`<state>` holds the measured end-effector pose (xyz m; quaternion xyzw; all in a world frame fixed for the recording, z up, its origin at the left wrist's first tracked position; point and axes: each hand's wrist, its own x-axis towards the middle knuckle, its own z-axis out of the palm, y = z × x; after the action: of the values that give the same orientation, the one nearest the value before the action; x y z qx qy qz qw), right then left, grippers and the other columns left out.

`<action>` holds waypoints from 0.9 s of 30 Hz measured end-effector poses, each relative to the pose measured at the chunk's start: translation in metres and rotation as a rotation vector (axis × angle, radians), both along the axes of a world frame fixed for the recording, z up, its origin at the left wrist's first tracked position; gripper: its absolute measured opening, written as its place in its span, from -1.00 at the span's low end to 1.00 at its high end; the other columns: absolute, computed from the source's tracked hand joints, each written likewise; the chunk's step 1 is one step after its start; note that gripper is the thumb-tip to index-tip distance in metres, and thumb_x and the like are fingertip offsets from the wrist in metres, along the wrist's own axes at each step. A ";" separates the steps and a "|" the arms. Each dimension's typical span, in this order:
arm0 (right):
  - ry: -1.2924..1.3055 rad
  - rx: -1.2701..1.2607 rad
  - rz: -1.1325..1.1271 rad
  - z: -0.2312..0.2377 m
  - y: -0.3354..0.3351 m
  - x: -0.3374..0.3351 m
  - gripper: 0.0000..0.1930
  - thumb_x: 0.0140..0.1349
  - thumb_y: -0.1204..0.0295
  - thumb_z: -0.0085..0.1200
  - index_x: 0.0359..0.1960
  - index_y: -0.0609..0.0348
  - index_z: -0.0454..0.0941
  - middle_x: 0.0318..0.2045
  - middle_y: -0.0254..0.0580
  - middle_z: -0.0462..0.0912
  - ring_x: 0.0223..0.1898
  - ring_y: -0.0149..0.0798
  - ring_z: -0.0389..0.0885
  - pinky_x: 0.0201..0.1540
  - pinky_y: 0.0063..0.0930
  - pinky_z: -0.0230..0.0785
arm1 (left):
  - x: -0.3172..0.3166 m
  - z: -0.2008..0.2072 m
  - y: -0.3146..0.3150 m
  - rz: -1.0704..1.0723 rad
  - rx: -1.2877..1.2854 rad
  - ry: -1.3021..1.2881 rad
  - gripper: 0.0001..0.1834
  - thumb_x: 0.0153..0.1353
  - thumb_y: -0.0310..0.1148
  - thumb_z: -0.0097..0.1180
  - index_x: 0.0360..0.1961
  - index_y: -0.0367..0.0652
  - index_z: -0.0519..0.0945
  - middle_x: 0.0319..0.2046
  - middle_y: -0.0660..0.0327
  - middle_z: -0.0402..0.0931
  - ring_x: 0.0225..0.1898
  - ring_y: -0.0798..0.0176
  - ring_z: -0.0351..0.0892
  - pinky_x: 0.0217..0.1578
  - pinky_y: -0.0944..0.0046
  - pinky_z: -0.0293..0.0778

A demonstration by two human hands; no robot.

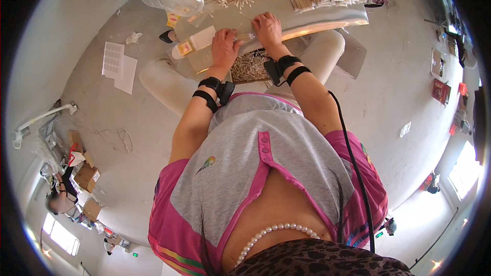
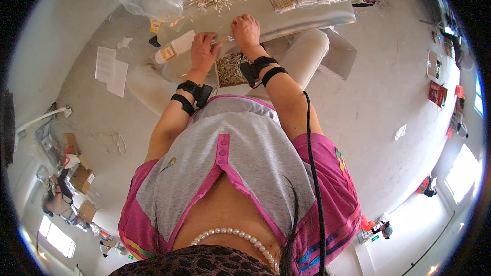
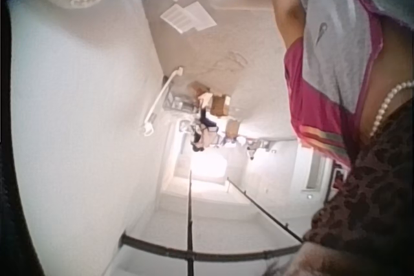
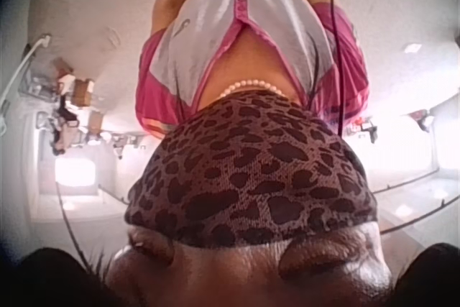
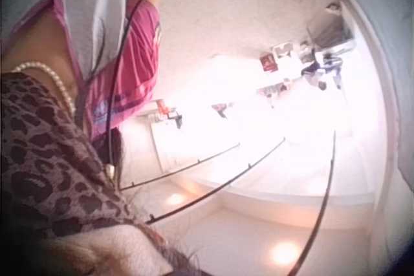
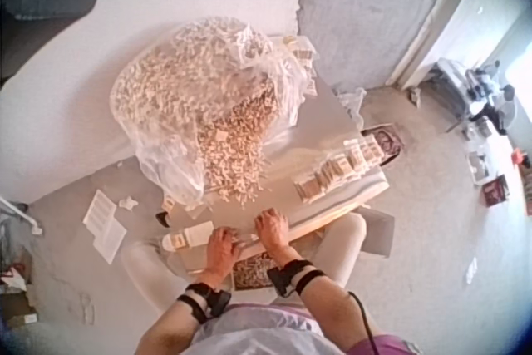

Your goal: Packaging small individual items into boxes or bags on a production line.

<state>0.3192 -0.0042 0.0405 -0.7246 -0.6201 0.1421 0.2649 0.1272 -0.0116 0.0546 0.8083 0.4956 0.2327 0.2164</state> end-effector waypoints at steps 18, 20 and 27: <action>-0.010 -0.135 -0.220 0.003 0.042 0.010 -0.80 0.26 0.24 0.13 -0.26 0.06 0.69 -0.19 -0.12 0.69 -0.06 0.02 0.62 0.00 0.00 0.41 | -0.004 -0.002 -0.008 -0.035 0.036 0.060 -0.65 0.19 -0.31 0.34 -0.02 -0.11 0.58 -0.09 0.11 0.47 0.01 -0.06 0.48 0.03 -0.01 0.44; 0.004 -0.124 -0.199 0.006 0.036 0.014 -0.79 0.26 0.24 0.11 -0.28 0.06 0.69 -0.20 -0.11 0.69 -0.06 0.02 0.63 0.00 0.00 0.43 | -0.006 -0.004 -0.009 -0.038 0.050 0.059 -0.67 0.18 -0.30 0.33 -0.04 -0.07 0.60 -0.10 0.14 0.46 0.00 -0.03 0.48 0.02 0.00 0.43; -0.050 -0.184 -0.008 0.004 0.001 0.038 -0.81 0.22 0.26 0.17 -0.29 0.08 0.68 -0.24 -0.09 0.68 -0.10 0.05 0.65 -0.04 -0.04 0.50 | -0.006 -0.001 -0.007 -0.082 0.061 0.021 -0.74 0.20 -0.35 0.30 -0.07 -0.08 0.64 -0.12 0.12 0.47 -0.02 -0.04 0.49 0.02 -0.01 0.45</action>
<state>0.3575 -0.0035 0.0450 -0.7518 -0.6078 0.1792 0.1825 0.1208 -0.0187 0.0532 0.8367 0.4568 0.2302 0.1956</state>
